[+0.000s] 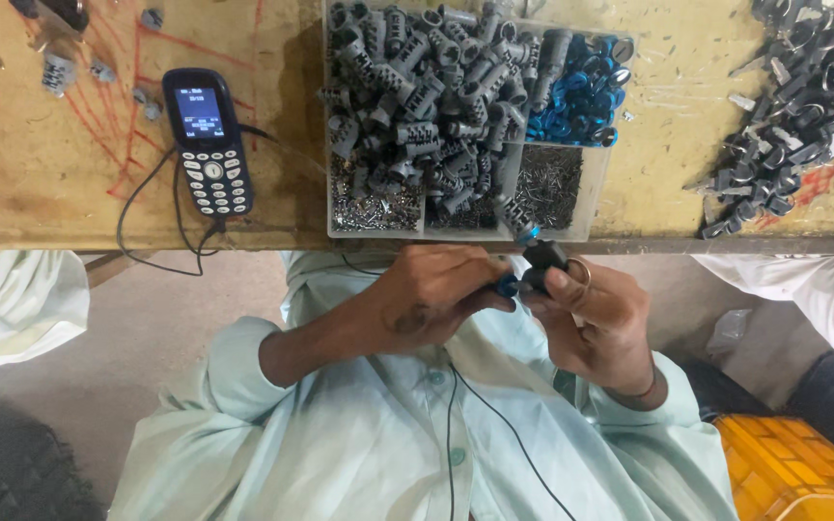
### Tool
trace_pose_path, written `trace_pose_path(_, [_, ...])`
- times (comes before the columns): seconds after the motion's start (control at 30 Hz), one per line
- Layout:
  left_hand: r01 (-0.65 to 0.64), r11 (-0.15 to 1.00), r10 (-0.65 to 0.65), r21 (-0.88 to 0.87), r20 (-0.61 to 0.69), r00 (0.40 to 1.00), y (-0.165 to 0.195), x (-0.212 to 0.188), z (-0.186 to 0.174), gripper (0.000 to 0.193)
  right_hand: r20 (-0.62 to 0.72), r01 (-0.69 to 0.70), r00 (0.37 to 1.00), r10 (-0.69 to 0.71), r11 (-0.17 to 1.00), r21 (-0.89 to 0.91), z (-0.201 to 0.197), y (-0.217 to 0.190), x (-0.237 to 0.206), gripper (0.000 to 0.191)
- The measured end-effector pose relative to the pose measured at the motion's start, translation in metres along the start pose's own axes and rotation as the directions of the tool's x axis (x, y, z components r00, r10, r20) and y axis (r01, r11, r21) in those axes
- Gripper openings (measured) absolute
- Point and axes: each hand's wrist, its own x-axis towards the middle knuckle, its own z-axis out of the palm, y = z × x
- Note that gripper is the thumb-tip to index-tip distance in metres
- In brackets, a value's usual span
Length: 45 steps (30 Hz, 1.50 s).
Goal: The person sorts small metal lock components by type, picking pieces from a pile and placing them into the compartments of a plastic tray on the workbench. They occasionally pause to operate and reposition a feature phone connected by a cable before resuming sorting.
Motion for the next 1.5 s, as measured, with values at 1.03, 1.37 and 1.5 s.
trace_pose_path(1.03, [0.107, 0.339, -0.318, 0.935, 0.006, 0.948, -0.007, -0.016, -0.055, 0.019, 0.345, 0.185, 0.938, 0.024, 0.808, -0.559, 0.012, 0.007, 0.081, 0.013])
trace_pose_path(1.37, [0.157, 0.601, -0.128, 0.784, -0.100, 0.987, 0.016, -0.020, -0.059, 0.019, 0.313, 0.183, 0.950, 0.001, 0.810, -0.558, 0.014, 0.020, 0.073, 0.014])
trace_pose_path(1.5, [0.334, 0.846, -0.226, 0.415, -0.289, 0.930, 0.017, -0.022, -0.049, 0.017, 0.146, -0.079, 0.981, 0.128, 0.949, -0.306, 0.016, 0.017, 0.066, 0.010])
